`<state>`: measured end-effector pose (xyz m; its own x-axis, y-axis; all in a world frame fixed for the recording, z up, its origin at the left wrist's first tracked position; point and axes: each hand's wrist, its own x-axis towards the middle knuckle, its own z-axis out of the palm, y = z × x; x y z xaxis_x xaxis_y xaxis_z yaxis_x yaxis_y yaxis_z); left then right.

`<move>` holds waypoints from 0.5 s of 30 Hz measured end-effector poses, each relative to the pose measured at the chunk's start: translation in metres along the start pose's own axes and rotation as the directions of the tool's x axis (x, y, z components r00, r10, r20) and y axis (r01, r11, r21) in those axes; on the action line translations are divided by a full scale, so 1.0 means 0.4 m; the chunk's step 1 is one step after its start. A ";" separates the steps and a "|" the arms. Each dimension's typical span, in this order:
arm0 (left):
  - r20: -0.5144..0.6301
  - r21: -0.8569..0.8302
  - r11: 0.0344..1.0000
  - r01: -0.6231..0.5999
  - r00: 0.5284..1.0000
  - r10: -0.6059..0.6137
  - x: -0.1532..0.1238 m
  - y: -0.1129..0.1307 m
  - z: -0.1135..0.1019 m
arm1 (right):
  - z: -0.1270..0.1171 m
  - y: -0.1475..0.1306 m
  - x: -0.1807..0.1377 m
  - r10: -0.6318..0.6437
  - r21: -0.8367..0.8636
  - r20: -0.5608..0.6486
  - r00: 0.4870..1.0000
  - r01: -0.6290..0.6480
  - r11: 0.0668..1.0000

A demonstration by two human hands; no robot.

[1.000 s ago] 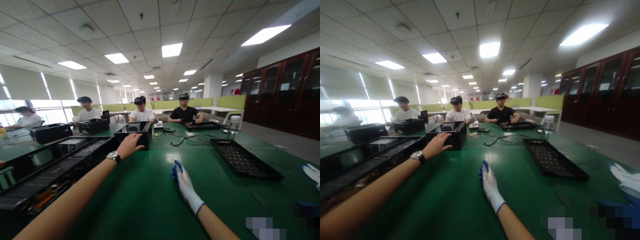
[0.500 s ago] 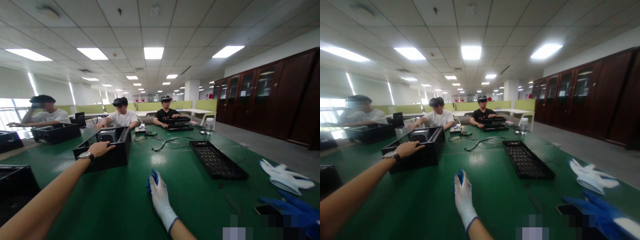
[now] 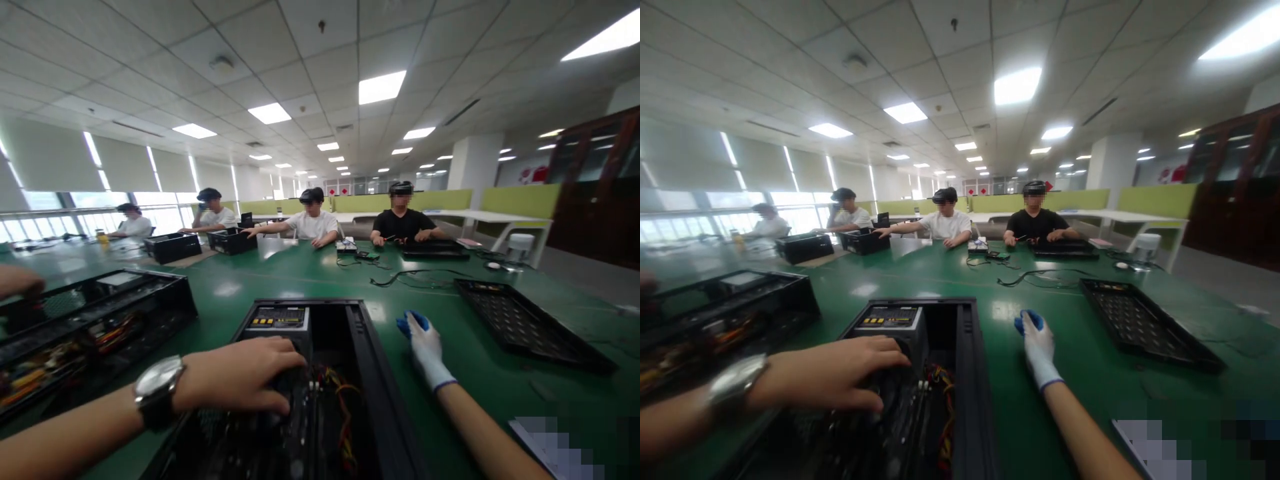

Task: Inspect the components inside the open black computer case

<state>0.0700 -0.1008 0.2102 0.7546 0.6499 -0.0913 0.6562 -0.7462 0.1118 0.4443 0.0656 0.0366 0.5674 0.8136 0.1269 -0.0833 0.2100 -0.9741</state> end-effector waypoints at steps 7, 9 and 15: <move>0.096 0.216 0.960 -0.178 0.982 0.161 -0.089 0.053 0.061 | -0.038 -0.281 -0.229 -0.154 0.142 0.276 0.949 0.119 0.983; 0.125 0.290 0.926 -0.240 0.969 0.212 -0.094 0.053 0.091 | -0.056 -0.379 -0.326 -0.218 0.059 0.383 0.898 0.212 0.976; 0.258 0.416 0.849 -0.327 0.937 0.234 -0.055 0.013 0.101 | -0.002 -0.513 -0.542 -0.186 -0.243 0.823 0.537 0.628 0.739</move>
<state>0.0569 -0.1248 0.1730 0.8620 0.3972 -0.3148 0.3123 -0.9055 -0.2873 0.3390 -0.1542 0.2090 -0.3534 0.8443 0.4029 0.4939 0.5342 -0.6861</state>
